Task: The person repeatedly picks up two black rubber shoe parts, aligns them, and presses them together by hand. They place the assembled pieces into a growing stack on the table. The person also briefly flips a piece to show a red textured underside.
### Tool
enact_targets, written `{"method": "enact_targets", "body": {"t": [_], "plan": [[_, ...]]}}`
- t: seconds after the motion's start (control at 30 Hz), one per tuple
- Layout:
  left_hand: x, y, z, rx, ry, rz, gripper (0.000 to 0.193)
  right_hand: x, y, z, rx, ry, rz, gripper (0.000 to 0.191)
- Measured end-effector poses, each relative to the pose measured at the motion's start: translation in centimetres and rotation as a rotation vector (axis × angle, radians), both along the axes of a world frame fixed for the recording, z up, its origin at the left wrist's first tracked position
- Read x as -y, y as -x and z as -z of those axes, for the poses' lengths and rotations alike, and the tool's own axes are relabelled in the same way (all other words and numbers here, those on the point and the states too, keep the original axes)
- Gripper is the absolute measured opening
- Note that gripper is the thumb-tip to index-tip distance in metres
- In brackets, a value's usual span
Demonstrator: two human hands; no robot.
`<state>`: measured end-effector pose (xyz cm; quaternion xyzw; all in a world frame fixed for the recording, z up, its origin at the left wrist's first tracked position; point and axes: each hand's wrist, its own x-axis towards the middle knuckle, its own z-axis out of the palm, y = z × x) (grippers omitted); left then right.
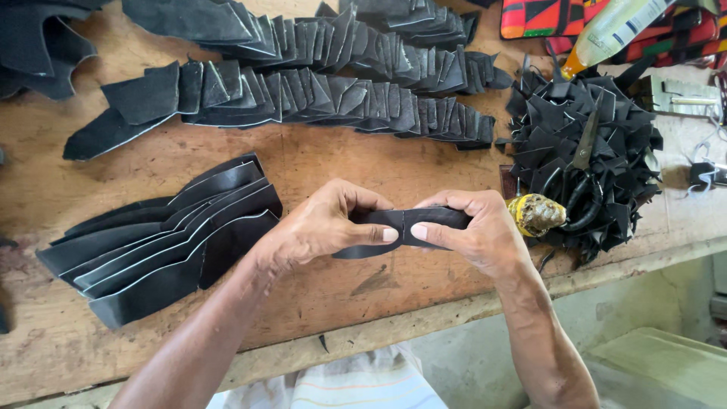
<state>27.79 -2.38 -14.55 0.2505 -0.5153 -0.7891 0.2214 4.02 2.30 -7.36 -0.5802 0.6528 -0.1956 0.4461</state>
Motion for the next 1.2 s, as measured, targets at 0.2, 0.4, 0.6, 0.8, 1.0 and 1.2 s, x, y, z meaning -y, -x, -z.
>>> {"method": "enact_targets", "body": {"t": [0.2,0.4,0.6,0.8,1.0,1.2], "plan": [[0.1,0.1,-0.2,0.059,0.030,-0.035,0.030,0.0,0.0,0.2,-0.002,0.016,0.015,0.024],[0.0,-0.1,-0.1,-0.026,-0.071,-0.041,0.031,0.1,-0.5,-0.1,-0.021,0.082,-0.014,0.021],[-0.1,0.0,0.5,-0.065,-0.137,-0.056,0.030,-0.2,-1.1,-0.1,0.122,0.044,0.078,0.019],[-0.1,0.0,0.9,-0.135,-0.188,-0.083,0.030,-0.2,-1.7,0.1,0.134,0.076,0.114,0.018],[-0.2,0.0,1.1,-0.182,-0.280,-0.105,0.029,-0.5,-2.2,0.1,0.146,0.115,0.136,0.017],[-0.2,0.0,1.5,-0.211,-0.303,-0.143,0.026,-0.6,-2.4,0.2,0.141,0.131,0.153,0.019]]}}
